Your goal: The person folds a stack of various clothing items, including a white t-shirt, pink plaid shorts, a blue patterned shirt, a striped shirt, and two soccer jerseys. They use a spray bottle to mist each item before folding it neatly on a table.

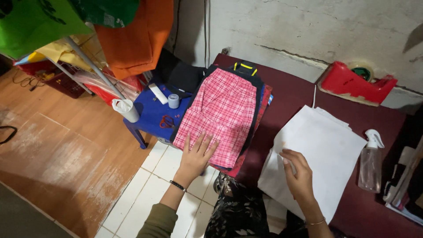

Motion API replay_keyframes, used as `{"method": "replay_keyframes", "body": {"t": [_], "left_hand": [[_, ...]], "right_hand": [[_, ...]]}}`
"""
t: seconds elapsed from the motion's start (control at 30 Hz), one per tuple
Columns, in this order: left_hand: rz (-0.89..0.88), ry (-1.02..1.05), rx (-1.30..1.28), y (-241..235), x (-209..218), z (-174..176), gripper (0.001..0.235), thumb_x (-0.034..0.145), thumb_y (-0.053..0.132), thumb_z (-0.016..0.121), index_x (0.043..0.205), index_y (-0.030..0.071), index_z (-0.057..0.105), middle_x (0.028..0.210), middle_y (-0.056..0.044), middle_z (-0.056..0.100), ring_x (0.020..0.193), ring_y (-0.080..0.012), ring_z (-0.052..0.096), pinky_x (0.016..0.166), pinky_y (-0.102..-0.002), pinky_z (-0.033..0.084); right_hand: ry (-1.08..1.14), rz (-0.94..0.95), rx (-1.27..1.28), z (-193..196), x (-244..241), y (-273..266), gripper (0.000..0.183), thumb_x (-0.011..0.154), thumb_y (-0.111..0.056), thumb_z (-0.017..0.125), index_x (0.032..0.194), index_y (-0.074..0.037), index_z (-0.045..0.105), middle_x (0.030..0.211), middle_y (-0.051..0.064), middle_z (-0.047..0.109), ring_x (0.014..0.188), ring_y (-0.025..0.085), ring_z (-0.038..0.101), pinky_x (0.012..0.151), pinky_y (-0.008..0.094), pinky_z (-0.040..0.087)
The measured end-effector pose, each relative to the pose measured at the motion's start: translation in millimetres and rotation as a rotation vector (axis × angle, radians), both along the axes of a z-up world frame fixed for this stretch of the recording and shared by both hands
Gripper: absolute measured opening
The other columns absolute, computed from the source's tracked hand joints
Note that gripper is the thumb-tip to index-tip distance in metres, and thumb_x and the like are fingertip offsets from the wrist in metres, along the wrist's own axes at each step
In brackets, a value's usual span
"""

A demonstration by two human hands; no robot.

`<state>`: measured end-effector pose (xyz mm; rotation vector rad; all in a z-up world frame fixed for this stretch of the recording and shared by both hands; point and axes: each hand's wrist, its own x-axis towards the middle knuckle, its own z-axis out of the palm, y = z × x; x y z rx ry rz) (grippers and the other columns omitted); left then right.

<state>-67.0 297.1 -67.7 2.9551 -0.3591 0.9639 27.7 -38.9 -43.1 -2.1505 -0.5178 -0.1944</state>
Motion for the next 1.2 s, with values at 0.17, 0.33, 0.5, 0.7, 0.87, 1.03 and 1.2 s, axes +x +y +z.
{"method": "replay_keyframes", "body": {"t": [0.17,0.33,0.5,0.7,0.87,1.03,1.2], "left_hand": [[0.069,-0.050,0.042,2,0,-3,0.056,0.090,0.017,0.062,0.146,0.022,0.056,0.150,-0.011,0.054,0.140,-0.0287,0.051,0.119,-0.065,0.029],[0.018,-0.077,0.033,6,-2,2,0.053,0.091,0.014,0.059,0.144,0.022,0.060,0.147,-0.012,0.058,0.137,-0.0252,0.055,0.120,-0.059,0.032],[-0.036,-0.096,0.003,10,2,10,0.049,0.091,0.016,0.063,0.140,0.022,0.064,0.141,-0.010,0.064,0.132,-0.0227,0.060,0.119,-0.048,0.037],[-0.003,0.004,-0.253,25,14,17,0.049,0.084,0.016,0.073,0.132,0.022,0.067,0.131,-0.006,0.073,0.119,-0.0204,0.070,0.109,-0.045,0.050],[0.191,0.135,-0.562,44,22,43,0.047,0.079,0.023,0.074,0.125,0.018,0.069,0.101,-0.016,0.076,0.091,-0.0368,0.073,0.083,-0.046,0.057],[0.241,0.163,-0.634,57,50,97,0.042,0.085,0.027,0.076,0.125,0.016,0.068,0.087,-0.020,0.071,0.078,-0.0411,0.070,0.066,-0.049,0.054],[0.128,0.021,-0.438,-25,44,161,0.036,0.085,0.018,0.073,0.121,0.014,0.072,0.083,-0.019,0.072,0.072,-0.0392,0.068,0.062,-0.049,0.053]], "right_hand": [[0.059,0.029,0.042,4,-5,7,0.022,0.098,-0.009,0.059,0.115,-0.007,0.073,0.128,0.008,0.068,0.121,0.023,0.065,0.094,0.035,0.055],[0.028,0.069,0.066,-6,-7,10,0.022,0.097,-0.005,0.060,0.115,-0.005,0.073,0.126,0.010,0.069,0.120,0.023,0.066,0.095,0.034,0.055],[-0.030,0.117,0.102,-11,-8,13,0.020,0.097,-0.002,0.061,0.114,-0.002,0.072,0.123,0.011,0.069,0.120,0.023,0.066,0.099,0.034,0.053],[0.143,0.150,0.226,-49,1,17,0.018,0.101,-0.004,0.059,0.111,0.001,0.073,0.112,0.011,0.074,0.108,0.021,0.070,0.095,0.033,0.055],[0.580,0.265,0.618,-80,11,29,0.034,0.105,-0.017,0.051,0.122,0.008,0.066,0.116,0.023,0.074,0.107,0.031,0.072,0.097,0.040,0.058],[1.129,0.684,1.200,-32,37,112,0.065,0.104,-0.049,0.042,0.147,-0.001,0.044,0.148,0.023,0.053,0.135,0.041,0.052,0.114,0.055,0.039],[1.133,1.693,1.667,-8,96,188,0.061,0.105,-0.054,0.041,0.154,-0.018,0.037,0.162,0.008,0.040,0.152,0.036,0.033,0.123,0.063,0.019]]}}
